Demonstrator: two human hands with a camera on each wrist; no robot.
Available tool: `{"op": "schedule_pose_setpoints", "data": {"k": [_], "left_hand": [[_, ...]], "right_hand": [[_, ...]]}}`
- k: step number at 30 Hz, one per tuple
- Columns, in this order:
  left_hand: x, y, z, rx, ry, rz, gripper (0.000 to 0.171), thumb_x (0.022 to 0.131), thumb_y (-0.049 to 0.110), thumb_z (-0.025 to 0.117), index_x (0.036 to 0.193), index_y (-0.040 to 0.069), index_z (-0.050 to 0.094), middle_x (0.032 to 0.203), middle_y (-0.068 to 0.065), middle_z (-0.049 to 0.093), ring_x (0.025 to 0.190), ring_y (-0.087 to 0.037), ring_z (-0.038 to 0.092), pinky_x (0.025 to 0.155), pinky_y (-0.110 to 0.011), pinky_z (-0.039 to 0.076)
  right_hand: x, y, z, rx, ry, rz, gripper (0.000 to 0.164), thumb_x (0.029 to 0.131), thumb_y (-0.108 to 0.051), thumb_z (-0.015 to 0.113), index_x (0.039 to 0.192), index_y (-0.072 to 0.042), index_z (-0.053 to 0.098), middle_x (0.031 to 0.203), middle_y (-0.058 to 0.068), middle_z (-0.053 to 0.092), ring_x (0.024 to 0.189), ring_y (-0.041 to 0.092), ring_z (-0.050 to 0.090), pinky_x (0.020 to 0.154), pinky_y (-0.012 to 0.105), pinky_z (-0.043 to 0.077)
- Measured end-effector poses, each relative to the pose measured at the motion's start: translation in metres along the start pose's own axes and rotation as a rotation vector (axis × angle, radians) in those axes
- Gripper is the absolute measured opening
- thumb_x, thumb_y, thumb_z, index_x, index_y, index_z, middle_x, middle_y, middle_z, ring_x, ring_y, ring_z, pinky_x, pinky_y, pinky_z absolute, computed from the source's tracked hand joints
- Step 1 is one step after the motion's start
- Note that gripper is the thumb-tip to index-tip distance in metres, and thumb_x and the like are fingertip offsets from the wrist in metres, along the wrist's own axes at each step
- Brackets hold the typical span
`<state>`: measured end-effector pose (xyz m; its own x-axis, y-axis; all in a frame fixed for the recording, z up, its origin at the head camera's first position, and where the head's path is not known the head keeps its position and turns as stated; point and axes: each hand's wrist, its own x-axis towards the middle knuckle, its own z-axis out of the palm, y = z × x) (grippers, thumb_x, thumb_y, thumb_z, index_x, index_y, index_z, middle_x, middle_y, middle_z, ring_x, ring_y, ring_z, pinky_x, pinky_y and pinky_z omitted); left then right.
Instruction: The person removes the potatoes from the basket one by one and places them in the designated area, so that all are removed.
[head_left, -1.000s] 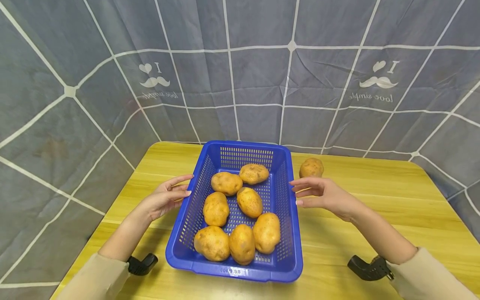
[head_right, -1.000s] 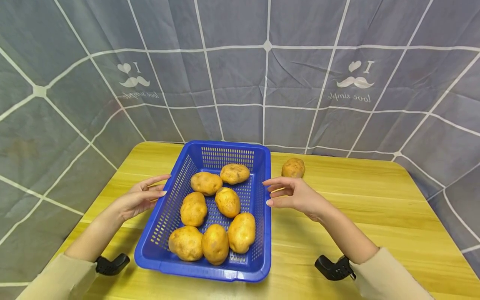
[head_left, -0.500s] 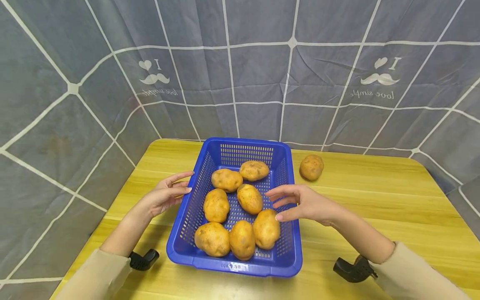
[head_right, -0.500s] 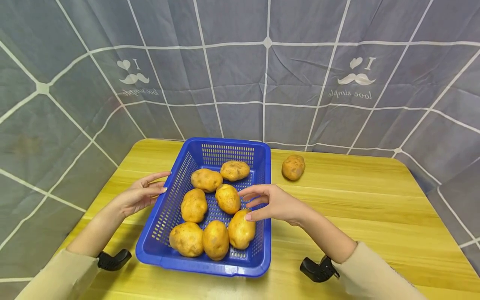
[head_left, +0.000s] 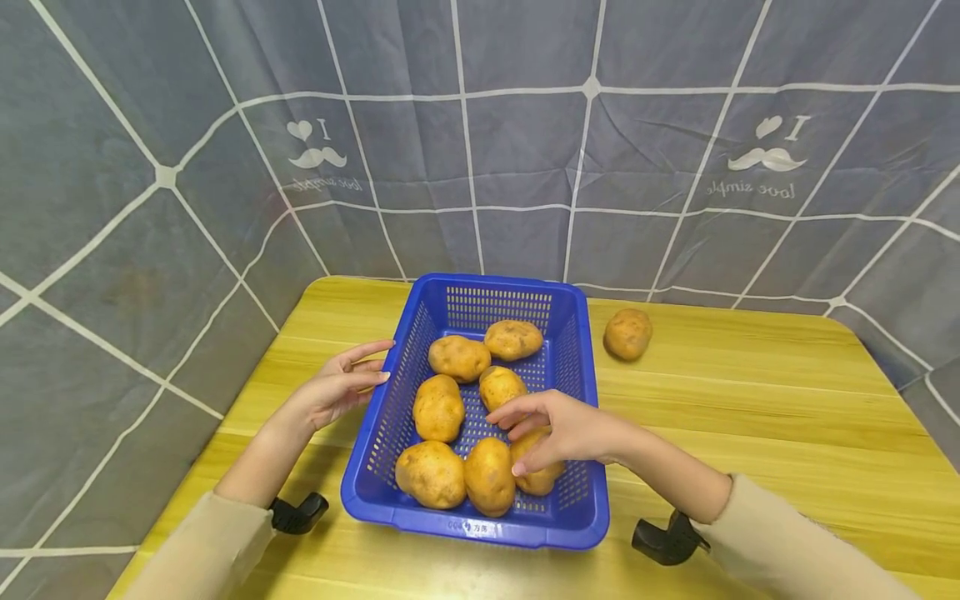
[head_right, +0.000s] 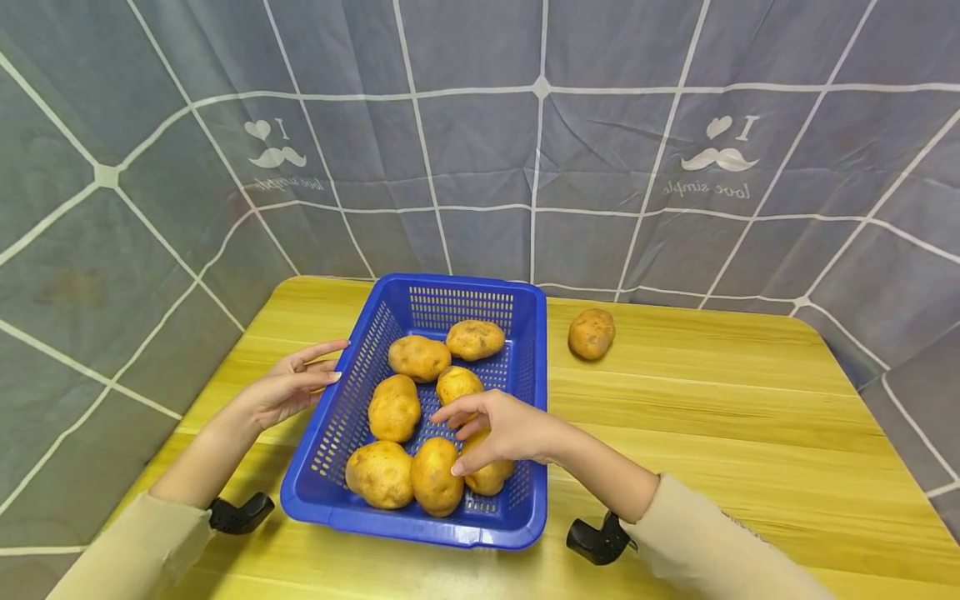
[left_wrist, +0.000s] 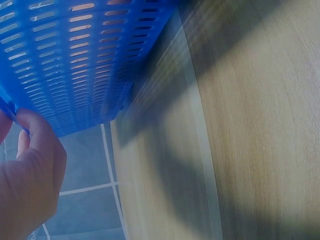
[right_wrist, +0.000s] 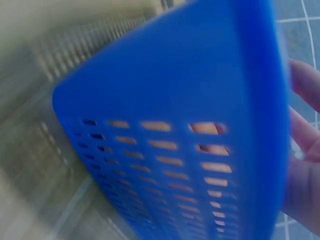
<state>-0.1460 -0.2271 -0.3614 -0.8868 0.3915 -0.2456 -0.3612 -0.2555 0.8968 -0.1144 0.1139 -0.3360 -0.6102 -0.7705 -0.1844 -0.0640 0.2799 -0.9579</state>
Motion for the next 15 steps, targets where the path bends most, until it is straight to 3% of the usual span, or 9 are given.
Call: {"op": "schedule_pose_setpoints", "data": {"k": [15], "left_hand": [[0.001,-0.003,-0.003,-0.023,-0.030,0.015,0.041,0.089,-0.011,0.051,0.122,0.013,0.054,0.104,-0.006,0.063,0.092,-0.017,0.064,0.077,-0.027,0.055]], "right_hand": [[0.011,0.009,0.019,-0.075,0.010,0.019,0.054,0.069,0.004,0.077,0.120,0.002,0.058,0.116,0.009,0.058,0.100,0.021,0.057,0.071,0.027,0.055]]}}
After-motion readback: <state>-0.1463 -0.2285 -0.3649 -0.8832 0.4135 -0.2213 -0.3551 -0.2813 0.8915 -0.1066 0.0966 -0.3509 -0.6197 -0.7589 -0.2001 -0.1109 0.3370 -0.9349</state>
